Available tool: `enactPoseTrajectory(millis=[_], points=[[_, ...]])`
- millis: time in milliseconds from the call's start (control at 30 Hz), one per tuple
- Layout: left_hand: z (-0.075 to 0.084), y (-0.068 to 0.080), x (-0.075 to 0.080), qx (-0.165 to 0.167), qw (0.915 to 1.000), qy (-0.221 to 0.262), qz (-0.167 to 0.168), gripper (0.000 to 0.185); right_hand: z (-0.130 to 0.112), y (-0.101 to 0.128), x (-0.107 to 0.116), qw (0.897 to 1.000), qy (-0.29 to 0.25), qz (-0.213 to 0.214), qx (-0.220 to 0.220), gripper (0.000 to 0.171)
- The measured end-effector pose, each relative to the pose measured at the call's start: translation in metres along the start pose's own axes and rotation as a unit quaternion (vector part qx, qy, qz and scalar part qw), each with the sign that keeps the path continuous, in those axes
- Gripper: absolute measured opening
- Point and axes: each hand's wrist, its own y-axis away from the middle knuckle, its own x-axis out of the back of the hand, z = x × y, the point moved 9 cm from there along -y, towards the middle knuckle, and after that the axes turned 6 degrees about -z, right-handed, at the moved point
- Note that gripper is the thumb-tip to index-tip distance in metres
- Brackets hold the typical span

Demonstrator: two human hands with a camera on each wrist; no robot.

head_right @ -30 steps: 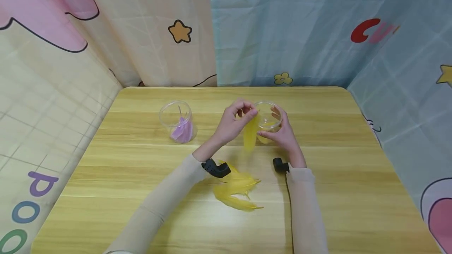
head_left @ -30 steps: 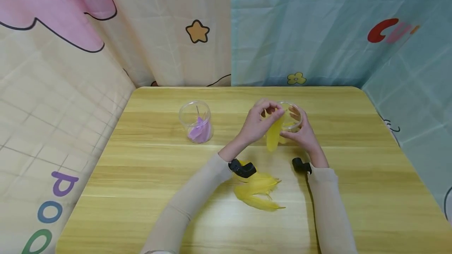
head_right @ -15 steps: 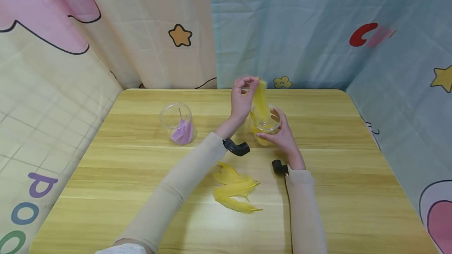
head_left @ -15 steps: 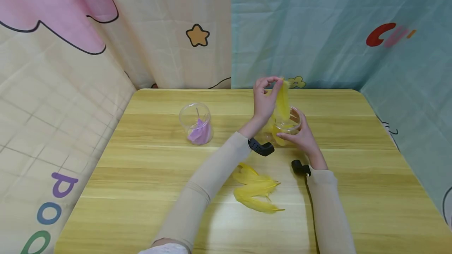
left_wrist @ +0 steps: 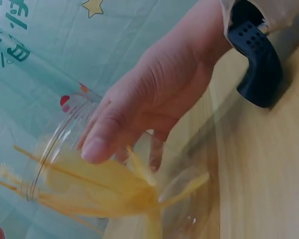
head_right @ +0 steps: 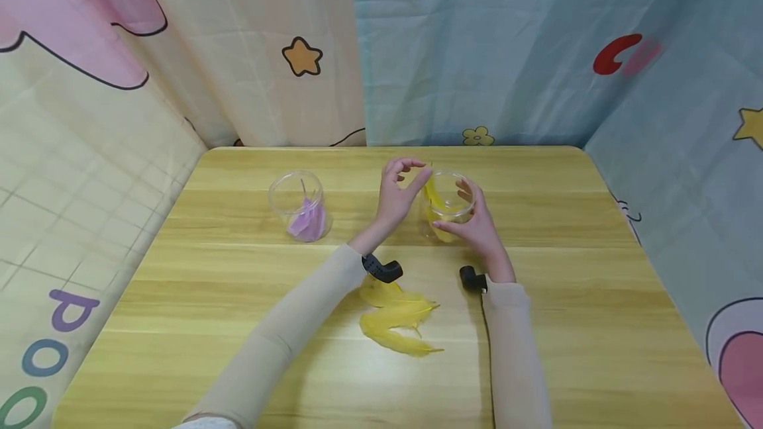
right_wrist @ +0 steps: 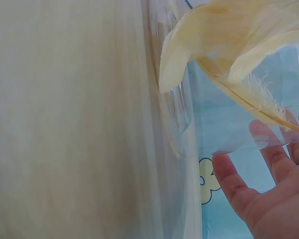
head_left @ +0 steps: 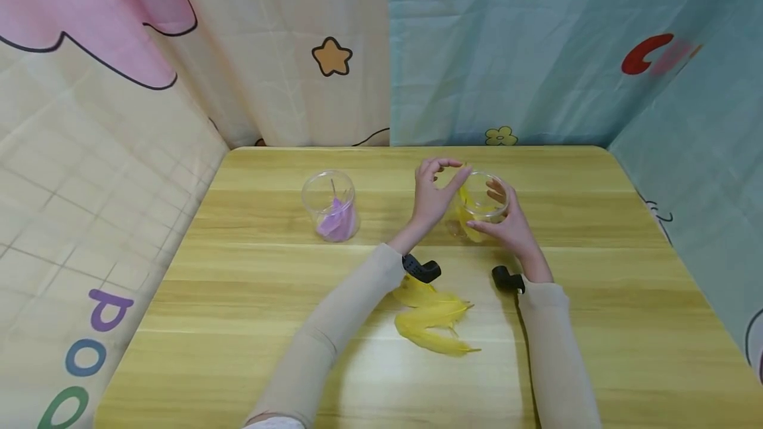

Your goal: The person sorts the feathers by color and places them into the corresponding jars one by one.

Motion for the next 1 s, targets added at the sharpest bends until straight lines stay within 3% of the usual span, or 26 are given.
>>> enactPoseTrajectory(millis=[200,300,400,500,533,600,733,800,867,1000], points=[[0.007,0.014,0.015,-0.062,0.9980,-0.012,-0.004,0.016,-0.007,0.000,-0.001,1.000,0.012,0.002,0.010,0.093],[0.014,0.024,0.016,-0.105,0.9935,-0.034,-0.028,0.014,-0.009,0.000,-0.002,1.000,0.011,0.000,0.015,0.094],[0.019,0.039,0.005,-0.146,0.9825,-0.077,-0.085,0.017,-0.007,0.000,0.000,1.000,0.011,-0.003,0.020,0.094],[0.017,0.057,-0.014,-0.148,0.9646,-0.138,-0.170,0.015,0.000,-0.002,0.003,1.000,0.011,-0.004,0.022,0.096],[0.015,0.063,-0.021,-0.141,0.9553,-0.164,-0.202,0.015,0.004,-0.003,0.004,1.000,0.013,-0.003,0.022,0.097],[0.010,0.076,-0.035,-0.121,0.9280,-0.229,-0.268,0.016,0.013,-0.005,0.006,1.000,0.019,0.001,0.020,0.098],[0.000,0.103,-0.057,-0.096,0.8531,-0.348,-0.376,0.022,0.028,-0.007,0.007,0.999,0.024,0.013,0.017,0.100],[-0.004,0.116,-0.064,-0.089,0.8217,-0.387,-0.408,0.024,0.028,-0.007,0.007,1.000,0.022,0.015,0.014,0.100],[-0.006,0.127,-0.069,-0.090,0.7961,-0.418,-0.429,0.027,0.028,-0.005,0.006,1.000,0.017,0.016,0.008,0.099],[-0.008,0.146,-0.076,-0.109,0.7571,-0.455,-0.456,0.033,0.017,0.000,0.001,1.000,0.006,0.009,0.003,0.099]])
